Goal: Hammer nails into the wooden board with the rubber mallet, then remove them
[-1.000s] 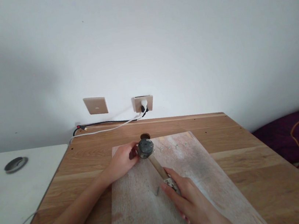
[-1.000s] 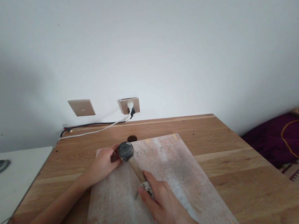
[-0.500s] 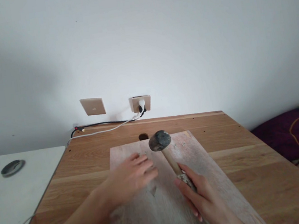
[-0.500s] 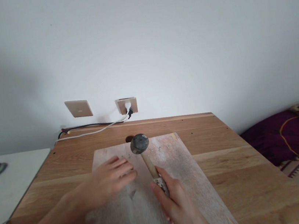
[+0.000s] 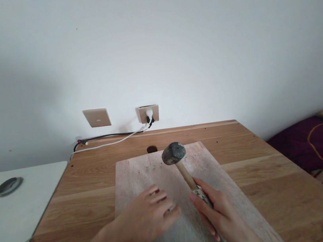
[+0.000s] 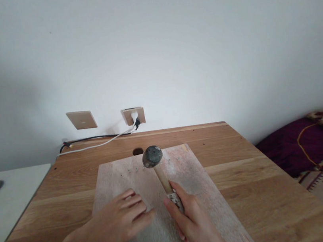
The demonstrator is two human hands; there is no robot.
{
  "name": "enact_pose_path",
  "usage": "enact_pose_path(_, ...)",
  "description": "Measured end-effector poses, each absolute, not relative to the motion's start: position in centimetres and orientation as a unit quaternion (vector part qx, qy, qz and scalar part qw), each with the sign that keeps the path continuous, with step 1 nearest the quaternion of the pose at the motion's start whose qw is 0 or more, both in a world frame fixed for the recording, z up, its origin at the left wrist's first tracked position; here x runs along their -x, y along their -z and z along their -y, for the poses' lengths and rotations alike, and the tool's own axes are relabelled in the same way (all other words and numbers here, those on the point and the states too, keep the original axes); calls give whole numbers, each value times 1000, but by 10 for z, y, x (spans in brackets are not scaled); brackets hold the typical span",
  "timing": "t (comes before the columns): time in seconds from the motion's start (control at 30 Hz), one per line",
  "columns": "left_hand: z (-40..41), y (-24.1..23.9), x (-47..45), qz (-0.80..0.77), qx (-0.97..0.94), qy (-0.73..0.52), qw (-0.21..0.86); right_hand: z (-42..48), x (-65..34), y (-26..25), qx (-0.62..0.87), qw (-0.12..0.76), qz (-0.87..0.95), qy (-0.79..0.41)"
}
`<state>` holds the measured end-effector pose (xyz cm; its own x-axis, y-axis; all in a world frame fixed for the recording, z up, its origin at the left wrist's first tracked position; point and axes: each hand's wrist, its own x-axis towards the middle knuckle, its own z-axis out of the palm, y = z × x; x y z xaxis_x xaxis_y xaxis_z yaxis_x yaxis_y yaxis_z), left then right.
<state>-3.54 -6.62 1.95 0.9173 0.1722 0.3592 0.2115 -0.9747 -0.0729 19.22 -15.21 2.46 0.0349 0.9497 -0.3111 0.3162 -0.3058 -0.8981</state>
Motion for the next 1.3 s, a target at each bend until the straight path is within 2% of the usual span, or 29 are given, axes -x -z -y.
enact_pose_path(0.2, -4, -8, 75, 342, 879, 269, -194, 154, -191, -20, 644, 320, 487, -496)
enact_pose_path(0.3, -17, -2, 86, 384, 841, 271, -268, 154, -189, -14, 640, 322, 484, -502)
enact_pose_path(0.73, -16, 3, 90, 389, 838, 266, -275, 155, -175, -26, 640, 311, 472, -520)
enact_pose_path(0.9, -16, 5, 87, 367, 845, 279, -271, 150, -170, -26, 621, 277, 497, -539)
enact_pose_path(1.3, -15, 4, 89, 453, 795, 266, -303, 135, -141, -37, 585, 259, 568, -518)
